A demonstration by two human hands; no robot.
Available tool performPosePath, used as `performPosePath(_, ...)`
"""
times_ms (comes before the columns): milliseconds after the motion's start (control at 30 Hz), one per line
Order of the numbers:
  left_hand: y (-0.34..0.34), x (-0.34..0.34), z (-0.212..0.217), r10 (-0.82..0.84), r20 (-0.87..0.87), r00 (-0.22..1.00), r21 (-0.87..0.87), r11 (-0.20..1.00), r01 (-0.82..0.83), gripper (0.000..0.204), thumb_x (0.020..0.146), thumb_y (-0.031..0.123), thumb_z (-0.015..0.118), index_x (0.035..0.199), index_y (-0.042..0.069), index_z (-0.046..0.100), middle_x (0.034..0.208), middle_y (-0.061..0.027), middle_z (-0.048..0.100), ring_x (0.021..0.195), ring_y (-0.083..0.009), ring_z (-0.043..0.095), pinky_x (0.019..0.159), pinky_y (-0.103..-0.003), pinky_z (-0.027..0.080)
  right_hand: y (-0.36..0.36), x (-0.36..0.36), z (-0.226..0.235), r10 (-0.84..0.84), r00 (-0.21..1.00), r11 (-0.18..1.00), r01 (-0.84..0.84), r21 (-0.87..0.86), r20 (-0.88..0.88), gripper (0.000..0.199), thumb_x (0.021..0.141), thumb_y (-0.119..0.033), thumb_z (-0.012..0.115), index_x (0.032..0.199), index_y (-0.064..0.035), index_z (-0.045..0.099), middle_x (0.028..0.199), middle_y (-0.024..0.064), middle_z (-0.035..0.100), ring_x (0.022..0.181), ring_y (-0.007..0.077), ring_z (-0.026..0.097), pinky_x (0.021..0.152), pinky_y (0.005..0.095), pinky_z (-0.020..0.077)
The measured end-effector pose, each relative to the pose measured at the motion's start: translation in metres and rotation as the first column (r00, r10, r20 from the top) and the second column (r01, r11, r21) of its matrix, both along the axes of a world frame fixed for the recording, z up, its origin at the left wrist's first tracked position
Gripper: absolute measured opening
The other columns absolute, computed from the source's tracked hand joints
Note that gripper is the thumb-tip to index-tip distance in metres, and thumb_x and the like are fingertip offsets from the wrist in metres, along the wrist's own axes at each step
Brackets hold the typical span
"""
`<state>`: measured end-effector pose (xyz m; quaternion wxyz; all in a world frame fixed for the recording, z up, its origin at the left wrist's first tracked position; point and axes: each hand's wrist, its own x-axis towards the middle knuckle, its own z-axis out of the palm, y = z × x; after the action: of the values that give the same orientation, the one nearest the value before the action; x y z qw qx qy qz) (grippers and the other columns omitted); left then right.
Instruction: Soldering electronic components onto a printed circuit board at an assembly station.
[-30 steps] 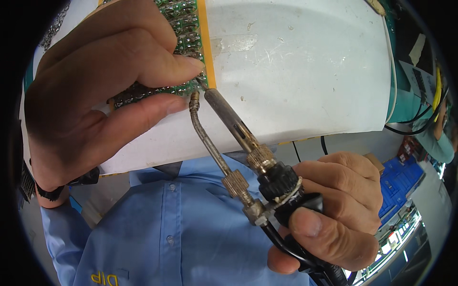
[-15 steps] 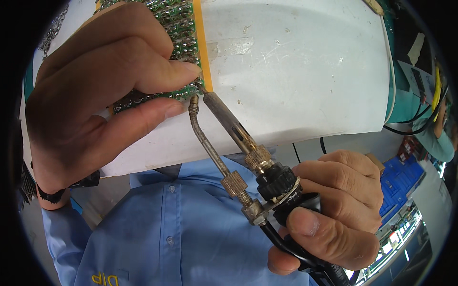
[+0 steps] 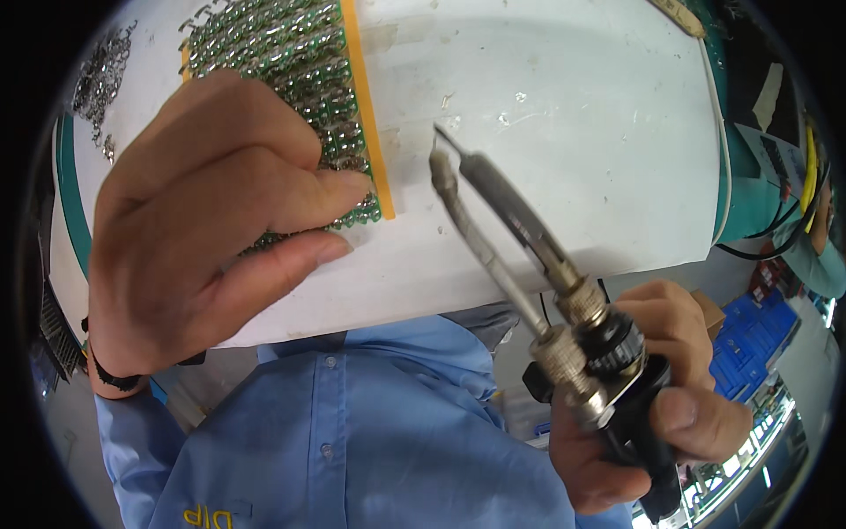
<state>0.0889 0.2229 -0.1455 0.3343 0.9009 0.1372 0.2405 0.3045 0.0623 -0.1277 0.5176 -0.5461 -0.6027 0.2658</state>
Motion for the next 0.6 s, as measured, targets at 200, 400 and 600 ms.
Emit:
performPosePath(200, 0.000, 0.000, 0.015, 0.035, -0.106, 0.994, 0.002, 0.999, -0.035, 0.029, 0.055, 0.013, 0.074, 0.079, 0.000, 0.063, 0.071, -0.0087, 0.051, 0.060, -0.0219, 0.048, 0.052, -0.032, 0.036, 0.029, -0.002, -0.019, 0.081, 0.996, 0.973, -0.068, 0.219, -0.050, 0.043, 0.092, -0.041, 0.036, 0.118, -0.0069, 0.043, 0.069, 0.0181, 0.057, 0.059, 0.0227, 0.052, 0.056, 0.0345, 0.0422)
performPosePath(400, -0.002, 0.006, 0.023, 0.012, -0.116, 0.993, 0.162, 0.987, 0.007, 0.031, 0.055, 0.016, 0.075, 0.077, 0.000, 0.060, 0.070, -0.0097, 0.051, 0.061, -0.0239, 0.049, 0.052, -0.033, 0.036, 0.031, -0.002, -0.029, 0.088, 0.991, 0.955, -0.054, 0.292, -0.104, 0.050, 0.094, -0.042, 0.026, 0.123, -0.0037, 0.040, 0.069, 0.0168, 0.057, 0.054, 0.0226, 0.051, 0.053, 0.0344, 0.0411)
performPosePath(600, -0.013, 0.017, 0.039, 0.118, -0.232, 0.965, 0.091, 0.991, -0.099, 0.034, 0.054, 0.020, 0.077, 0.075, 0.000, 0.058, 0.068, -0.0102, 0.051, 0.061, -0.0251, 0.049, 0.051, -0.034, 0.036, 0.024, 0.006, -0.038, 0.060, 0.986, 0.949, -0.008, 0.314, -0.157, 0.052, 0.094, -0.043, 0.026, 0.125, -0.0031, 0.039, 0.070, 0.0164, 0.058, 0.055, 0.0221, 0.051, 0.053, 0.0341, 0.0396)
